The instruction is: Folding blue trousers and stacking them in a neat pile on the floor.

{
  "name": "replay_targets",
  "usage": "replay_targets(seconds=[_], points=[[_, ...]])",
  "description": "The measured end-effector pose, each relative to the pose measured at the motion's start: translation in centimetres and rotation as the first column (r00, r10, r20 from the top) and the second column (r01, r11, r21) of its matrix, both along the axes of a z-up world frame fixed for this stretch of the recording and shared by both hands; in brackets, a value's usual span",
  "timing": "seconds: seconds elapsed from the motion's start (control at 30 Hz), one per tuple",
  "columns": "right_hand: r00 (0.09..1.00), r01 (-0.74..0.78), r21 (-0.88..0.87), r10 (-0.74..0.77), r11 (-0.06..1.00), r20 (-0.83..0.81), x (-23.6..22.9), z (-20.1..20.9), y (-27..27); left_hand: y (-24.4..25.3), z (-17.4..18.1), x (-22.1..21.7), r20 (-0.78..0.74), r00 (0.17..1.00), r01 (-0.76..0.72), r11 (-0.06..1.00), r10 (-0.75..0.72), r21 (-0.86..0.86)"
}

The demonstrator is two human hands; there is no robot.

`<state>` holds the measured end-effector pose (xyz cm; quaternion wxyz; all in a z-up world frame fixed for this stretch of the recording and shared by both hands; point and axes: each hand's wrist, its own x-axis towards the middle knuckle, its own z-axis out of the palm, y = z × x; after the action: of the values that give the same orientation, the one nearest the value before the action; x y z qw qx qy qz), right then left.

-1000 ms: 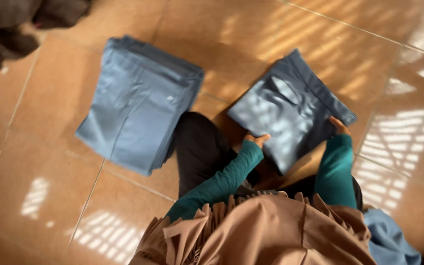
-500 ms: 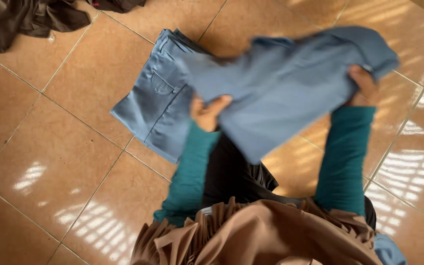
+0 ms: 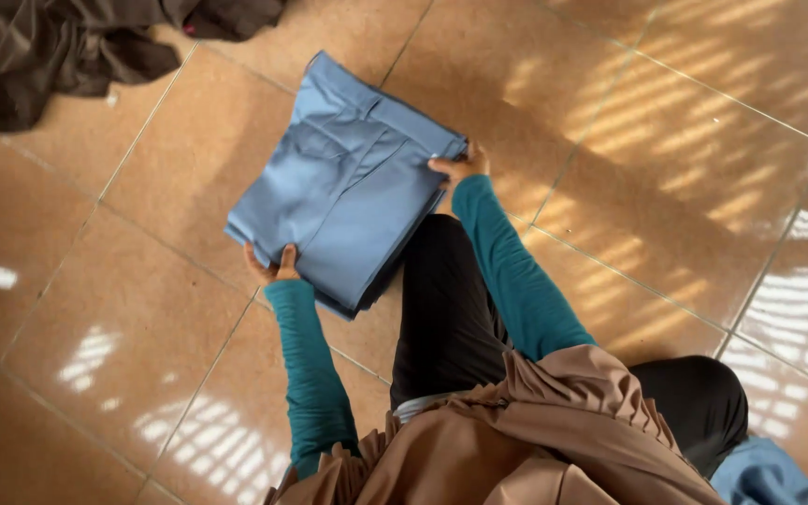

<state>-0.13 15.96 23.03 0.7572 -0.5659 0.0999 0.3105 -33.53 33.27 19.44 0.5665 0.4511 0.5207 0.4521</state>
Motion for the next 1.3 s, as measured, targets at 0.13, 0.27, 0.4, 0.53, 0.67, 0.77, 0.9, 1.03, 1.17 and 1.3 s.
replay_targets(seconds=[0.13, 0.27, 0.4, 0.53, 0.67, 0.77, 0.9, 1.03, 1.17, 1.3], points=[[1.000, 0.020, 0.033, -0.021, 0.999, 0.013, 0.3, -3.7, -0.5, 2.1, -4.2, -1.6, 0.005, 1.000, -0.005, 0.998, 0.005, 0.057], [0.987, -0.105, -0.076, 0.114, 0.991, 0.115, -0.4, -3.0, -0.7, 0.4, 0.0, -1.0, -0.545, 0.838, 0.100, 0.971, 0.035, 0.216], [0.869, -0.040, -0.471, 0.263, 0.881, 0.419, -2.3, 1.8, -0.6, -4.7, 9.6, 3.5, -0.905, 0.402, 0.245, 0.936, 0.140, 0.254], [0.524, 0.139, -0.771, 0.614, 0.622, 0.590, -4.2, 5.0, -2.1, -8.3, 12.8, 8.2, -0.920, 0.350, 0.411, 0.853, 0.178, 0.321], [0.062, 0.211, -0.903, 0.916, 0.375, 0.395, -5.7, 6.7, -3.3, -11.1, 10.9, 11.7, -0.948, 0.247, 0.677, 0.664, 0.202, 0.318], [0.006, 0.200, -0.924, 0.942, 0.327, 0.335, -6.4, 4.9, -3.5, -11.9, 8.4, 12.6, -0.935, 0.231, 0.757, 0.553, 0.271, 0.347], [0.020, 0.183, -0.906, 0.920, 0.382, 0.392, -6.3, 3.2, -3.5, -11.4, 6.6, 12.6, -0.898, 0.263, 0.777, 0.474, 0.353, 0.414], [0.008, 0.174, -0.907, 0.920, 0.384, 0.391, -6.2, 2.9, -3.4, -11.6, 7.0, 12.7, -0.925, 0.236, 0.780, 0.509, 0.299, 0.364], [0.007, 0.199, -0.899, 0.916, 0.391, 0.400, -6.0, 2.6, -3.1, -11.9, 7.6, 12.9, -0.939, 0.215, 0.777, 0.536, 0.267, 0.330], [-0.014, 0.219, -0.897, 0.921, 0.383, 0.390, -5.4, 3.9, -3.9, -12.1, 7.8, 14.3, -0.941, 0.213, 0.779, 0.535, 0.261, 0.325]])
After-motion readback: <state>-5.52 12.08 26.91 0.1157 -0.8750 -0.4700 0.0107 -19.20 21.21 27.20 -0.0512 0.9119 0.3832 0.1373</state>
